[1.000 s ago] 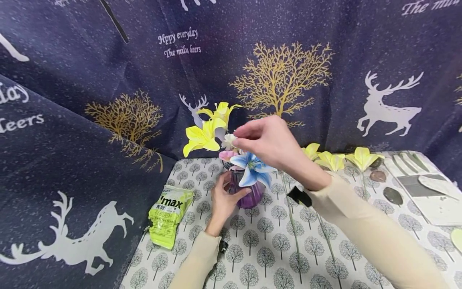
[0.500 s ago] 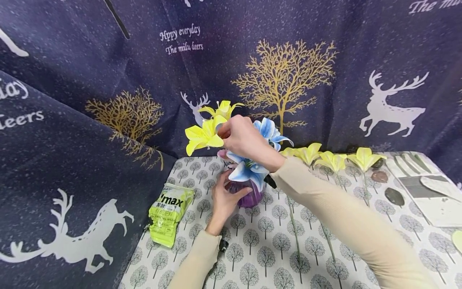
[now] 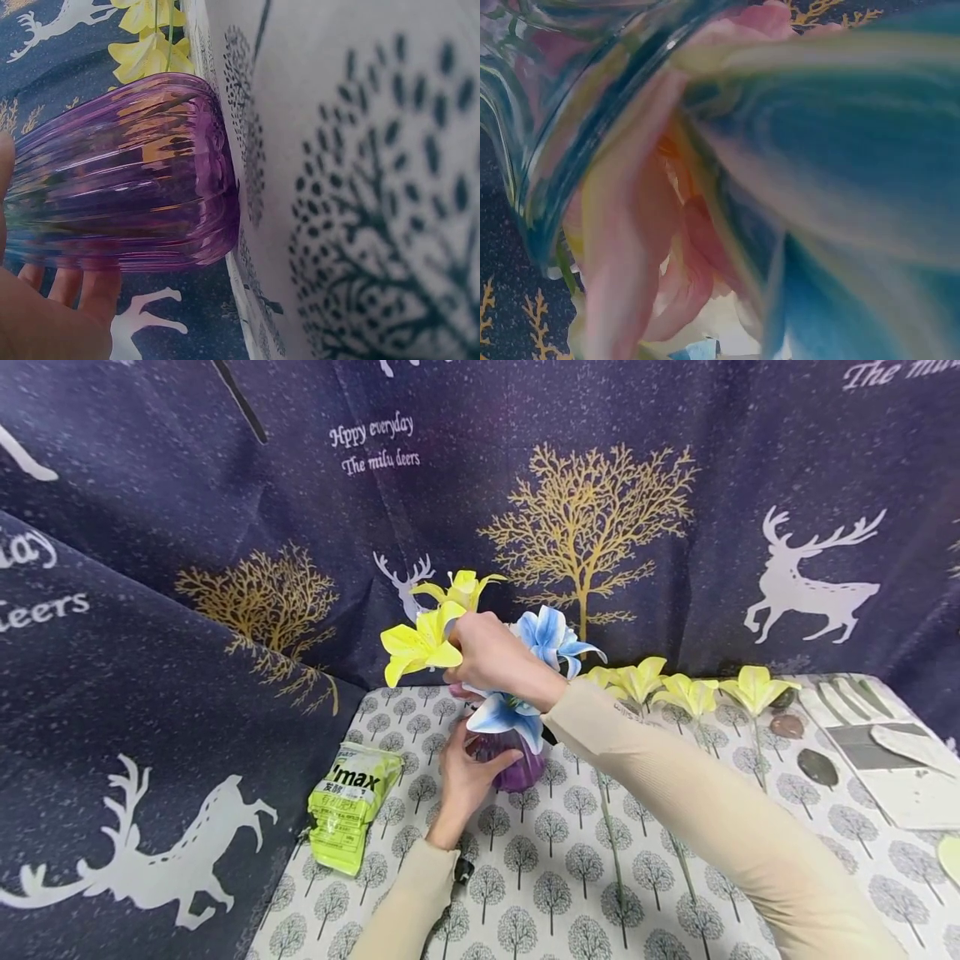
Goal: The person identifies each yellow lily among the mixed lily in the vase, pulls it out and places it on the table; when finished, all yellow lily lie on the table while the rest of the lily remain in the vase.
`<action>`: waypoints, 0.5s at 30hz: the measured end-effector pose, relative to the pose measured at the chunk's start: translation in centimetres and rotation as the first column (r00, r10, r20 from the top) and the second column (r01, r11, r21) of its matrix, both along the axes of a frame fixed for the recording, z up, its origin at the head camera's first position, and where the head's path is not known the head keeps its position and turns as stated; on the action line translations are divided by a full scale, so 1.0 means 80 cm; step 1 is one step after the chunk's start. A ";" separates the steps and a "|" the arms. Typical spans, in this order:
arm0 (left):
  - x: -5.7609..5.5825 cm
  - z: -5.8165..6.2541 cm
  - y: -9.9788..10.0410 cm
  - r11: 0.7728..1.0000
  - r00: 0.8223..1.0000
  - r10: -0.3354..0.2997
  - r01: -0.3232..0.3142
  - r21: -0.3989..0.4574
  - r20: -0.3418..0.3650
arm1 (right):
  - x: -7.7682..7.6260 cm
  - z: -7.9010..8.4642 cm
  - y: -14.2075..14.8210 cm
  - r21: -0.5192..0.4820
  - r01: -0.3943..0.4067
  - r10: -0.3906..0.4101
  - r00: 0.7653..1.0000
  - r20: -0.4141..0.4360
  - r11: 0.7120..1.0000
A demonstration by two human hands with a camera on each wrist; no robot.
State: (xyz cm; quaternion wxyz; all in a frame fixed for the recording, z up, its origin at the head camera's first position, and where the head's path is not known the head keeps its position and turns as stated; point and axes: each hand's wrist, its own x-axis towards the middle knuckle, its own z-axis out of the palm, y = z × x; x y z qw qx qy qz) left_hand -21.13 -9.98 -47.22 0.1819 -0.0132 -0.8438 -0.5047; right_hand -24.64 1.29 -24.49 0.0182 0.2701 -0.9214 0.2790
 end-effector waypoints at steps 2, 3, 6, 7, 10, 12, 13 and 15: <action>-0.001 0.000 0.000 1.000 1.000 -0.019 0.019 0.011 -0.007 | -0.001 -0.001 -0.001 -0.002 -0.005 0.005 1.000 -0.001 1.000; -0.001 -0.001 -0.001 1.000 1.000 -0.026 0.026 0.014 -0.010 | -0.001 -0.001 -0.001 -0.004 -0.006 0.006 1.000 -0.001 1.000; -0.001 0.000 -0.001 1.000 0.999 -0.026 0.027 0.006 -0.025 | -0.002 -0.001 -0.002 -0.013 -0.010 0.010 1.000 -0.005 1.000; -0.001 -0.001 -0.001 1.000 0.999 -0.022 0.022 -0.002 -0.030 | -0.002 -0.001 -0.001 -0.015 -0.008 0.008 1.000 -0.007 1.000; -0.002 -0.001 -0.001 1.000 0.999 -0.013 0.012 -0.019 -0.039 | 0.000 0.001 0.001 -0.023 0.002 -0.002 1.000 -0.019 1.000; -0.002 -0.002 -0.001 1.000 0.999 -0.021 0.020 -0.008 -0.038 | 0.001 0.002 0.002 -0.038 0.008 -0.009 1.000 -0.026 0.999; -0.002 -0.002 -0.001 1.000 0.999 -0.023 0.023 -0.001 -0.036 | 0.002 0.003 0.004 -0.055 0.011 -0.012 1.000 -0.022 0.998; -0.001 -0.002 -0.001 1.000 0.999 -0.024 0.024 0.009 -0.030 | 0.004 0.005 0.006 -0.083 0.017 -0.018 1.000 -0.018 0.996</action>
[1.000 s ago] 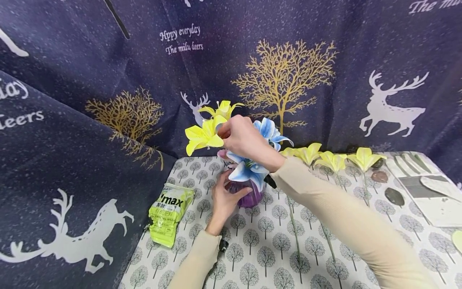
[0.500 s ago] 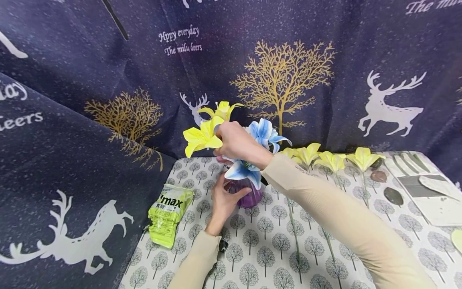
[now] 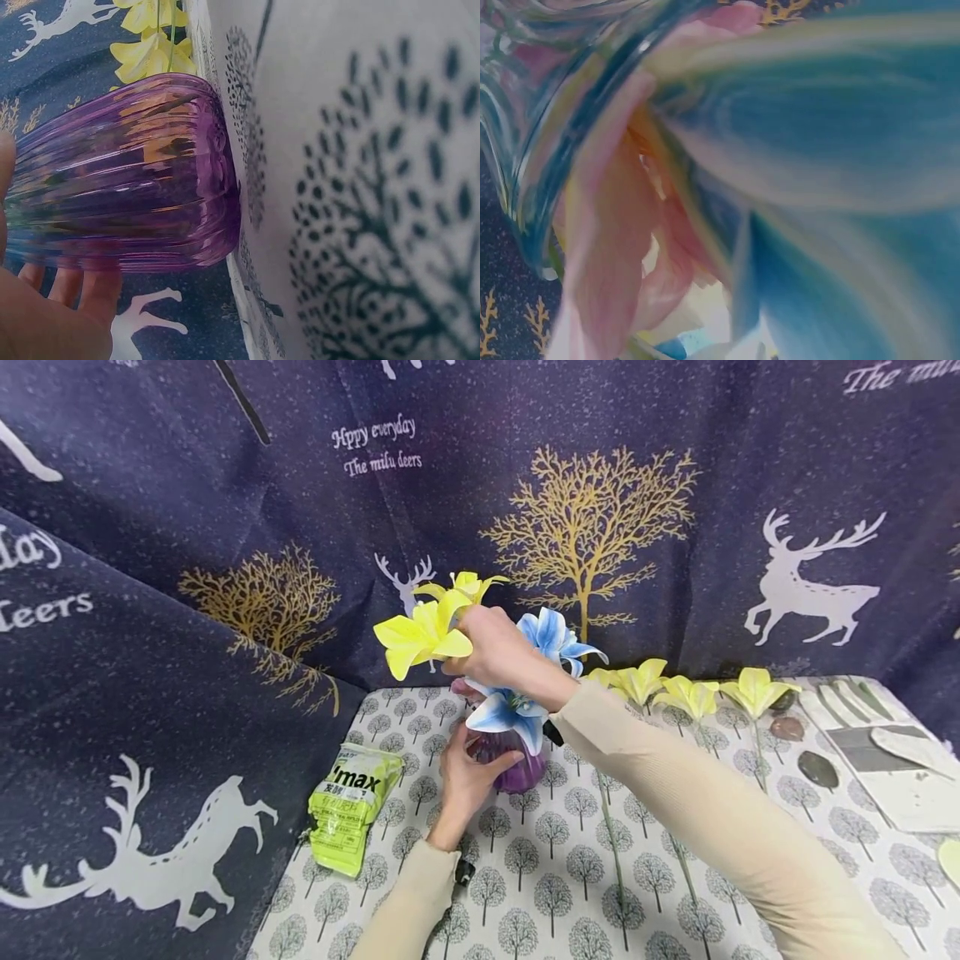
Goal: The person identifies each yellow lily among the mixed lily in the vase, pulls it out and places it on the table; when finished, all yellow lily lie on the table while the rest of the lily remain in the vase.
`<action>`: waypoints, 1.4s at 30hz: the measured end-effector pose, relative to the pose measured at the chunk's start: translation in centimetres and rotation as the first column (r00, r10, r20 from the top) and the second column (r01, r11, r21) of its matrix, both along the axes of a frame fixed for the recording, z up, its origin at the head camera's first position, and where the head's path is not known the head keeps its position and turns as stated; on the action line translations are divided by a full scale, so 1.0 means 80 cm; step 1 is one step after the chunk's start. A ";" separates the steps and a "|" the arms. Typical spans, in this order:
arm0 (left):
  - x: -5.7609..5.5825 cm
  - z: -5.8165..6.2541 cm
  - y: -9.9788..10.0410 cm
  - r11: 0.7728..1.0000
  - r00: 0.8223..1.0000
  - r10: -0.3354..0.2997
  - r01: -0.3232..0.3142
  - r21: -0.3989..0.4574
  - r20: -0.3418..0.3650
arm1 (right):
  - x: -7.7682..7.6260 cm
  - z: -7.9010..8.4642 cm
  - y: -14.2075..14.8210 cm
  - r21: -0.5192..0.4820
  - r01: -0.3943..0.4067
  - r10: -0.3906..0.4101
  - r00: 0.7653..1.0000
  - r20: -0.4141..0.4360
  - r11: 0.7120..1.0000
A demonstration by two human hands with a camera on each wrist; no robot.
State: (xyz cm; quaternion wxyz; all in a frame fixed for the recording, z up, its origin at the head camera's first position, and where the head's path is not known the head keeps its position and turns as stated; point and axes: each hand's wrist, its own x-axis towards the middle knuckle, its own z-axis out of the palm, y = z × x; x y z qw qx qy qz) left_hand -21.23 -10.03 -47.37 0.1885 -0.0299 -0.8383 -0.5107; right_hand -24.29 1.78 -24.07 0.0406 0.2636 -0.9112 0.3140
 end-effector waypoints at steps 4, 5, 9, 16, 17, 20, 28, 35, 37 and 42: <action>0.001 0.000 0.001 1.000 1.000 0.017 -0.017 -0.009 0.016 | 0.005 0.003 0.007 -0.080 0.016 -0.015 1.000 0.011 0.997; 0.001 0.000 0.001 1.000 1.000 0.023 -0.023 -0.014 0.019 | 0.007 0.004 0.009 -0.098 0.020 -0.020 1.000 0.007 0.995; 0.000 0.000 0.000 0.999 0.999 0.039 -0.039 -0.021 0.028 | 0.015 0.008 0.017 -0.194 0.051 -0.055 0.998 -0.019 0.980; -0.002 0.001 0.002 0.999 1.000 0.006 -0.006 0.039 0.019 | 0.035 0.018 0.039 -0.393 0.117 -0.132 0.991 -0.012 0.912; -0.002 0.002 0.003 0.999 1.000 0.004 -0.005 0.045 0.019 | 0.037 0.018 0.042 -0.425 0.116 -0.135 0.991 -0.016 0.898; -0.004 0.002 0.003 0.999 1.000 -0.002 0.001 0.054 0.015 | 0.041 0.017 0.052 -0.502 0.097 -0.141 0.989 -0.049 0.859; -0.005 0.001 0.003 0.998 0.999 -0.035 0.035 0.060 -0.006 | 0.052 0.009 0.070 -0.652 0.150 -0.211 0.977 -0.015 0.743; -0.002 -0.001 0.003 0.999 0.999 -0.019 0.020 0.026 -0.026 | 0.062 0.005 0.085 -0.767 0.115 -0.265 0.961 -0.073 0.631; -0.002 -0.001 0.003 1.000 1.000 -0.012 0.012 0.008 -0.026 | 0.065 0.003 0.089 -0.794 0.104 -0.286 0.954 -0.090 0.599; -0.001 0.000 0.005 1.000 1.000 0.014 -0.014 -0.008 -0.017 | 0.071 -0.005 0.100 -0.880 0.061 -0.300 0.949 -0.095 0.470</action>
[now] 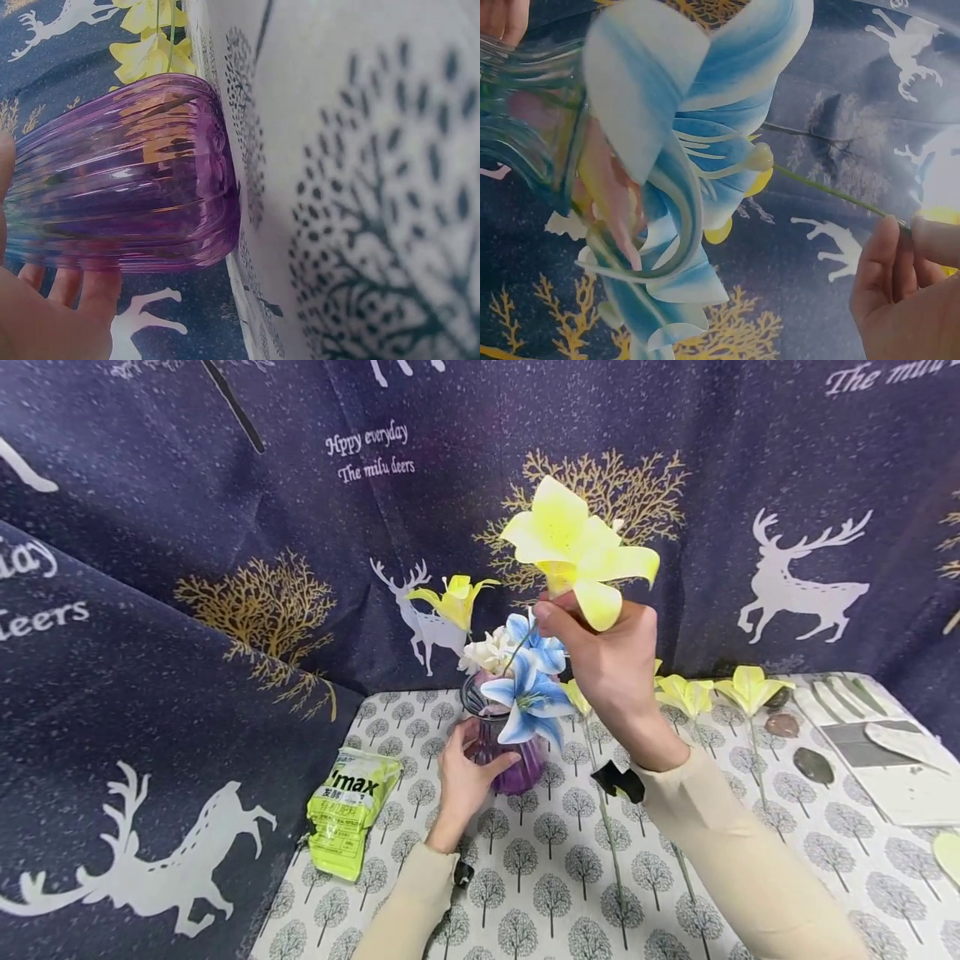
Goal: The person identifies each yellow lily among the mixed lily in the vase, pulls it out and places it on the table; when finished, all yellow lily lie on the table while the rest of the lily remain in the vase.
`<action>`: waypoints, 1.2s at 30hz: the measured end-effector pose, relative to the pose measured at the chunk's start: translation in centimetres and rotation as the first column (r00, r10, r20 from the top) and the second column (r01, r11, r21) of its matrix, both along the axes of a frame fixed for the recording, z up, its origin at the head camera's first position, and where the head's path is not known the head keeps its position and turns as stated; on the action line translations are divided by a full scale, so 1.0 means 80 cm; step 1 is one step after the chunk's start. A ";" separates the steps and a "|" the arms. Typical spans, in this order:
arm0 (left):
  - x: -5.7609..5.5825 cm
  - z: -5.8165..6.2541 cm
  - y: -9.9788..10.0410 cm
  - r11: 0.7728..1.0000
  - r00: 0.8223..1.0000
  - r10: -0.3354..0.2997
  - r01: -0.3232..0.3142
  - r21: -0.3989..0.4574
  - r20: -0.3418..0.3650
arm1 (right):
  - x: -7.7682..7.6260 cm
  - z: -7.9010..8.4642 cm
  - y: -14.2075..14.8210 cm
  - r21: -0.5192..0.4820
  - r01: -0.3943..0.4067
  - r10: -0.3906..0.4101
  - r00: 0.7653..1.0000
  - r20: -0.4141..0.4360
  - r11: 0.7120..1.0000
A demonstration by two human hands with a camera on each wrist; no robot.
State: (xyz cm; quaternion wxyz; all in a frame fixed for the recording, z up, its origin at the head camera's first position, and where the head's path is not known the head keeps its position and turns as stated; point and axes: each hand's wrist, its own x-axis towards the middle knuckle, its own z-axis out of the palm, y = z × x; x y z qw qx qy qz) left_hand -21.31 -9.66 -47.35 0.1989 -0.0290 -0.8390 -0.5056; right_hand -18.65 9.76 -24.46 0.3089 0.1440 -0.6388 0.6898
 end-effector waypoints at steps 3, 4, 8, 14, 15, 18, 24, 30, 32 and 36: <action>0.000 0.001 0.000 1.000 1.000 0.000 0.000 0.011 0.003 | 0.003 -0.002 0.006 -0.130 -0.056 0.048 0.997 -0.066 0.990; 0.000 0.001 0.001 1.000 1.000 -0.002 0.002 0.019 0.004 | 0.004 -0.002 0.008 -0.167 -0.075 0.061 0.994 -0.086 0.983; 0.001 0.002 0.001 0.999 1.000 -0.017 0.017 0.049 0.005 | 0.010 -0.002 0.018 -0.271 -0.103 0.072 0.990 -0.122 0.957; 0.001 0.000 0.002 1.000 1.000 -0.005 0.005 0.025 0.003 | 0.017 0.001 0.035 -0.400 -0.143 0.057 0.974 -0.219 0.905; 0.000 0.000 0.001 1.000 1.000 -0.006 0.006 0.023 -0.001 | 0.018 0.002 0.038 -0.425 -0.168 0.064 0.966 -0.250 0.890; -0.001 -0.001 0.001 0.999 1.000 -0.012 0.013 0.032 -0.009 | 0.022 0.002 0.047 -0.474 -0.207 0.061 0.951 -0.304 0.856; -0.001 -0.002 0.000 0.998 1.000 -0.026 0.026 0.057 -0.010 | 0.030 -0.002 0.069 -0.608 -0.289 0.072 0.932 -0.354 0.739; -0.002 -0.004 -0.001 0.997 0.999 -0.041 0.040 0.069 0.005 | 0.041 -0.001 0.095 -0.710 -0.297 0.019 0.928 -0.371 0.638; -0.002 -0.005 0.000 0.995 0.999 -0.051 0.051 0.082 0.004 | 0.046 -0.001 0.104 -0.725 -0.283 -0.018 0.926 -0.378 0.628; -0.001 -0.006 0.000 0.991 0.998 -0.067 0.069 0.111 -0.021 | 0.058 0.003 0.121 -0.755 -0.256 -0.088 0.920 -0.382 0.604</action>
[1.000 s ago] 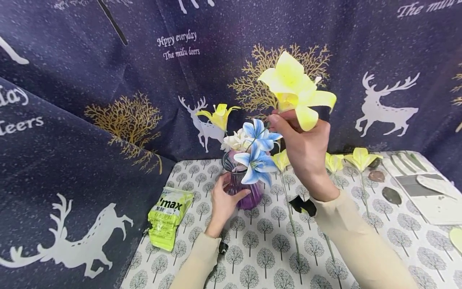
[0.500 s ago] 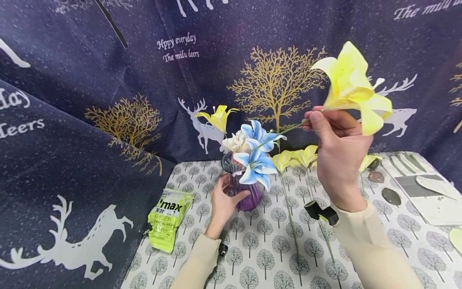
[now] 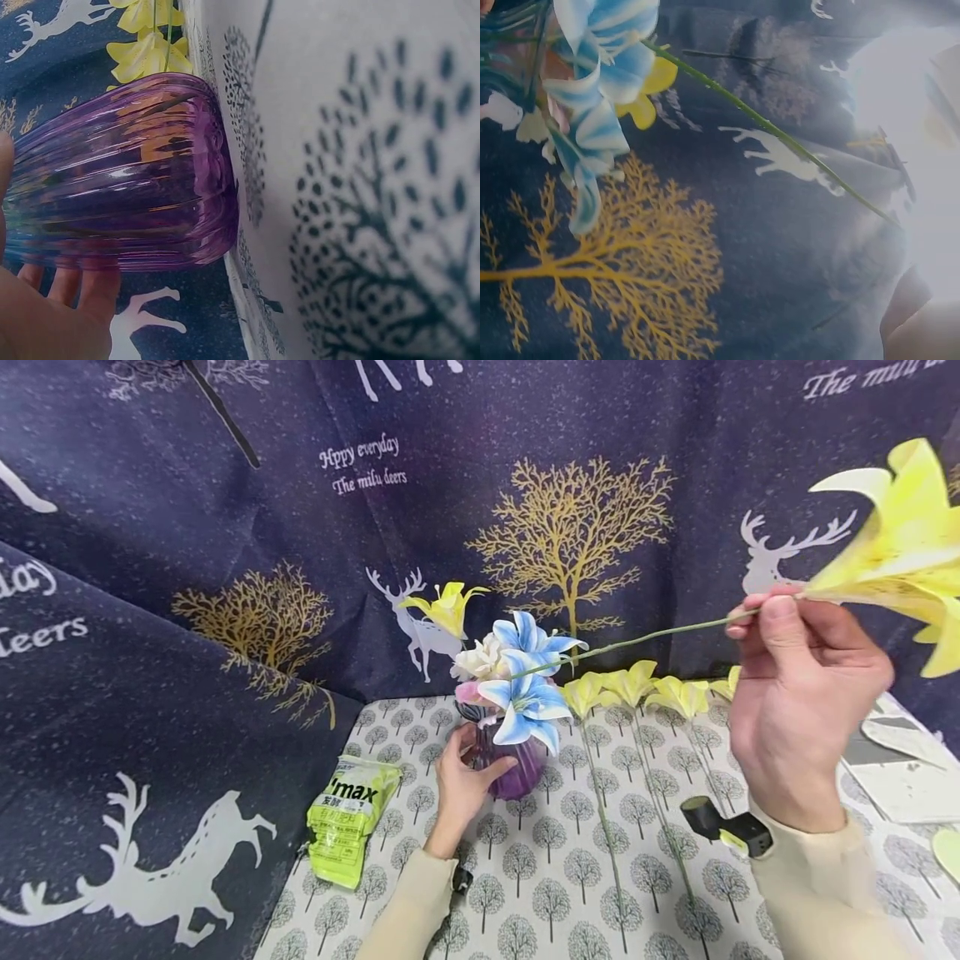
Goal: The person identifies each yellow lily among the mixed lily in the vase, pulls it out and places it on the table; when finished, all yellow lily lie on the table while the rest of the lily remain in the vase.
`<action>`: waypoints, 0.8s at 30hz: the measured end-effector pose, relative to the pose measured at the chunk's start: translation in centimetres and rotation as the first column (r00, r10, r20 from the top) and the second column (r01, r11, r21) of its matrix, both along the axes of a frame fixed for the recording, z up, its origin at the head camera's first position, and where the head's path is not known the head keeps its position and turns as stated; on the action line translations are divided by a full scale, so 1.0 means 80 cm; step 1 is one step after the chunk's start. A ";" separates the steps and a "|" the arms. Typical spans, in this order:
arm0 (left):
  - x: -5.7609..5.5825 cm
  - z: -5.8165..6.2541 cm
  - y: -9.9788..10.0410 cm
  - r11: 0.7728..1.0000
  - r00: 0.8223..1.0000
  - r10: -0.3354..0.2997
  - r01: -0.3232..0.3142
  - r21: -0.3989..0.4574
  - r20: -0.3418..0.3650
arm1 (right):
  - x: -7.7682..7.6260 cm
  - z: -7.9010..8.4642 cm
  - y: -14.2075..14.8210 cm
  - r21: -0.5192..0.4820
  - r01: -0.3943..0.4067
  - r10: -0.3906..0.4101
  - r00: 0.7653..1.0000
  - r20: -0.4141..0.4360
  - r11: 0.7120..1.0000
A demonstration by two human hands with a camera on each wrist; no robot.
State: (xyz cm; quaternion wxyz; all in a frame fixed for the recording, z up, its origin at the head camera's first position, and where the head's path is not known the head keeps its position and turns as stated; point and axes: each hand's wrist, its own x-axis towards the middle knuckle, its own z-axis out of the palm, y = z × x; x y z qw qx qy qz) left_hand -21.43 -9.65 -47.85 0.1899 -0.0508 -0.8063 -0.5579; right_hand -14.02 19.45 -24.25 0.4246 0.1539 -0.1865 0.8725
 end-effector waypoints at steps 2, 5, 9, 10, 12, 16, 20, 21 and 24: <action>0.001 0.000 0.000 1.000 1.000 -0.005 0.006 0.011 -0.006 | 0.006 0.003 0.008 -0.038 0.025 -0.025 1.000 -0.009 0.999; 0.002 0.001 -0.001 1.000 1.000 -0.008 0.008 0.017 0.001 | 0.013 0.002 0.024 -0.106 0.031 -0.034 0.999 -0.031 0.994; 0.002 0.001 0.000 1.000 1.000 -0.013 0.013 0.018 0.006 | 0.025 -0.008 0.050 -0.198 -0.024 0.015 0.999 -0.050 0.980; 0.002 0.000 0.000 1.000 1.000 -0.014 0.014 0.019 0.003 | 0.027 -0.011 0.055 -0.194 -0.024 0.016 0.999 -0.042 0.981; 0.001 0.000 0.000 0.999 1.000 -0.021 0.021 0.024 -0.007 | 0.032 -0.016 0.065 -0.221 -0.047 0.039 0.998 -0.040 0.974; 0.001 0.000 0.000 0.999 1.000 -0.018 0.018 0.033 -0.004 | 0.037 -0.025 0.078 -0.205 -0.045 0.045 0.999 -0.003 0.978; 0.002 0.001 -0.001 0.999 1.000 -0.017 0.017 0.045 -0.003 | 0.037 -0.032 0.082 -0.203 -0.056 0.061 0.998 0.018 0.978; 0.002 0.000 -0.001 0.999 1.000 -0.020 0.020 0.050 -0.005 | 0.036 -0.033 0.082 -0.208 -0.058 0.063 0.998 0.019 0.976; 0.002 0.000 0.000 0.998 0.999 -0.030 0.030 0.063 -0.012 | 0.034 -0.036 0.083 -0.216 -0.048 0.052 0.999 0.012 0.975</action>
